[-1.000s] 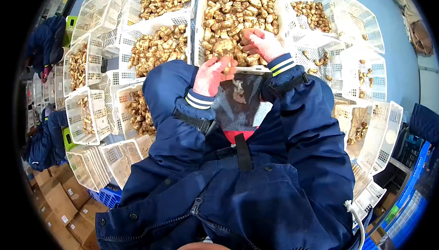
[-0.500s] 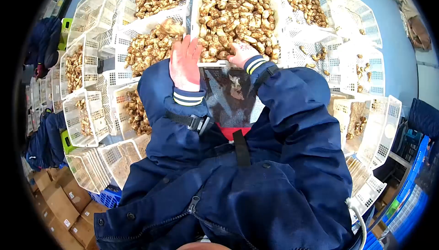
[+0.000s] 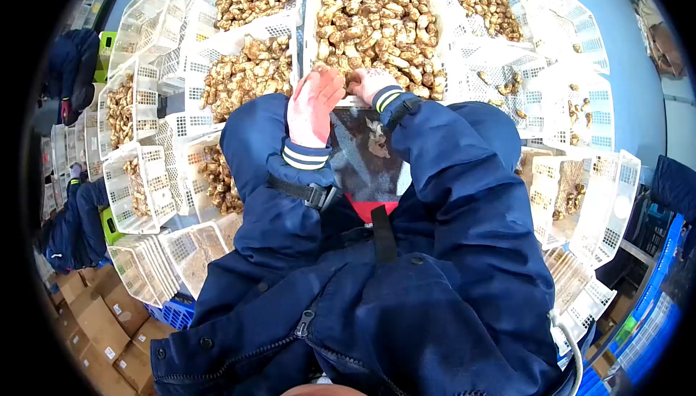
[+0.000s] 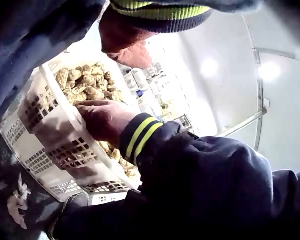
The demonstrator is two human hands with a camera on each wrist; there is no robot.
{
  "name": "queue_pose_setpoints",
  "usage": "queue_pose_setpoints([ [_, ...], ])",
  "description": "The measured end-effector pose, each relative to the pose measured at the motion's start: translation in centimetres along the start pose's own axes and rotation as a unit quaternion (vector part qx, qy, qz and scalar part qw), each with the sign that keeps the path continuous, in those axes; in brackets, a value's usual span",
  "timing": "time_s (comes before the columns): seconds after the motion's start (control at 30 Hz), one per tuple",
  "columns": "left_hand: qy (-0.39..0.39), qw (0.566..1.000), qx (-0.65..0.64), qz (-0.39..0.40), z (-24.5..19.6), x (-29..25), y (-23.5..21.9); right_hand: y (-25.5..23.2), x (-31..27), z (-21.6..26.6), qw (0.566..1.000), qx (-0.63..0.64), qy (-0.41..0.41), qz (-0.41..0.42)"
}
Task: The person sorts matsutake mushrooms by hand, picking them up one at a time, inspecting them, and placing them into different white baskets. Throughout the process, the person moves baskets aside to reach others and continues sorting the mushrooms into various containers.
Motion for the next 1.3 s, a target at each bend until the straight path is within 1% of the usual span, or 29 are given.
queue_pose_setpoints([
  [0.03, -0.005, 1.0, 0.002, -0.005, -0.1, 0.1, 0.0, -0.3, 0.1, 0.0, 1.0, 0.02, 0.011, -0.001],
  [0.07, 0.012, 0.999, 0.028, -0.038, -0.2, 0.1, -0.1, -0.8, 0.3, -0.2, 0.999, 0.002, 0.026, -0.032],
  [0.1, 0.012, 0.999, 0.028, -0.039, -0.1, 0.0, -0.2, -2.1, 0.3, -0.4, 0.997, 0.036, 0.026, -0.066],
  [0.13, 0.042, 0.997, 0.052, -0.043, -0.1, -0.1, -0.2, -2.2, 1.0, -1.8, 0.97, 0.22, 0.089, -0.044],
  [0.17, 0.071, 0.994, 0.075, -0.044, -0.2, -0.1, -0.2, -2.4, 1.6, -3.2, 0.907, 0.394, 0.148, -0.022],
  [0.2, 0.056, 0.996, 0.062, -0.028, 0.4, 0.4, -0.9, -4.2, 0.6, -2.7, 0.848, 0.497, 0.181, -0.033],
  [0.23, 0.072, 0.993, 0.091, 0.009, 0.4, 0.3, -0.5, -5.0, 0.0, -2.5, 0.782, 0.59, 0.199, -0.044],
  [0.3, 0.043, 0.982, 0.185, 0.012, 1.2, 0.1, 0.0, -6.4, -0.7, -2.1, 0.782, 0.596, 0.181, -0.023],
  [0.33, 0.028, 0.983, 0.181, 0.029, 1.5, -0.2, 0.5, -6.7, -1.1, -1.7, 0.773, 0.614, 0.162, 0.005],
  [0.37, 0.029, 0.982, 0.182, 0.028, 1.5, -0.4, 0.6, -6.8, -1.4, -1.4, 0.772, 0.614, 0.162, 0.006],
  [0.43, -0.07, 0.976, 0.198, 0.057, 2.2, -0.8, 0.9, -7.8, -2.6, 0.8, 0.831, 0.541, 0.129, 0.004],
  [0.5, -0.089, 0.964, 0.239, 0.075, 2.8, -0.5, 0.7, -8.1, -3.1, 2.6, 0.864, 0.495, 0.092, 0.016],
  [0.6, -0.075, 0.969, 0.218, 0.092, 2.4, -0.2, 0.5, -9.4, -3.6, 3.8, 0.837, 0.541, 0.079, -0.035],
  [0.63, -0.071, 0.975, 0.199, 0.068, 2.2, -0.6, 0.8, -9.9, -3.4, 3.5, 0.826, 0.559, 0.065, -0.039],
  [0.67, -0.066, 0.98, 0.18, 0.045, 1.9, -0.8, 1.1, -10.1, -3.3, 3.0, 0.842, 0.53, 0.079, -0.059],
  [0.7, -0.067, 0.98, 0.18, 0.046, 1.8, -0.7, 0.9, -10.1, -3.3, 2.7, 0.842, 0.53, 0.079, -0.059],
  [0.77, -0.14, 0.978, 0.119, 0.097, 2.0, -0.6, 0.9, -10.1, -3.3, 2.2, 0.825, 0.556, 0.073, -0.071],
  [0.8, -0.133, 0.977, 0.057, 0.156, 1.8, -1.0, 1.3, -10.0, -3.4, 2.2, 0.829, 0.552, 0.073, -0.044],
  [0.83, -0.133, 0.977, 0.056, 0.156, 1.9, -1.0, 1.3, -9.7, -3.4, 1.9, 0.83, 0.552, 0.073, -0.043],
  [0.9, -0.24, 0.955, -0.025, 0.172, 2.5, -1.1, 2.0, -8.9, -3.4, 3.0, 0.805, 0.59, 0.005, 0.062],
  [0.93, -0.299, 0.931, -0.035, 0.206, 2.8, -1.3, 2.5, -9.4, -3.6, 3.7, 0.821, 0.565, -0.064, 0.049],
  [0.97, -0.292, 0.935, -0.029, 0.199, 3.0, -1.6, 2.6, -9.2, -3.6, 3.9, 0.83, 0.556, -0.026, 0.036],
  [1.03, -0.218, 0.966, 0.02, 0.136, 2.8, -1.7, 2.6, -10.2, -3.9, 4.5, 0.845, 0.534, -0.032, -0.005],
  [1.07, -0.16, 0.979, 0.106, 0.073, 2.8, -1.5, 2.5, -10.1, -3.9, 4.6, 0.86, 0.509, -0.005, -0.027],
  [1.1, -0.104, 0.98, 0.163, 0.042, 2.6, -1.3, 1.8, -9.9, -3.8, 4.6, 0.89, 0.453, -0.015, -0.056],
  [1.17, -0.071, 0.98, 0.172, 0.07, 2.4, -0.8, 1.1, -9.2, -3.5, 4.0, 0.898, 0.436, -0.023, -0.054],
  [1.2, -0.07, 0.98, 0.171, 0.07, 2.2, -0.8, 1.2, -9.3, -3.6, 4.0, 0.901, 0.433, 0.012, -0.032],
  [1.23, -0.084, 0.983, 0.15, 0.057, 2.2, -0.7, 1.2, -9.1, -3.5, 3.8, 0.901, 0.432, 0.012, -0.032],
  [1.3, -0.101, 0.986, 0.128, 0.045, 2.1, -0.9, 1.5, -8.9, -3.6, 3.5, 0.817, 0.576, 0.008, -0.002],
])
Point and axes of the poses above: each hand's wrist, its own x-axis towards the middle knuckle, its own y-axis out of the palm, z = x × y, the point moved 4 cm from there along x, towards the middle knuckle, and after that the axes turned 10 degrees about -z, right-handed, at the moved point
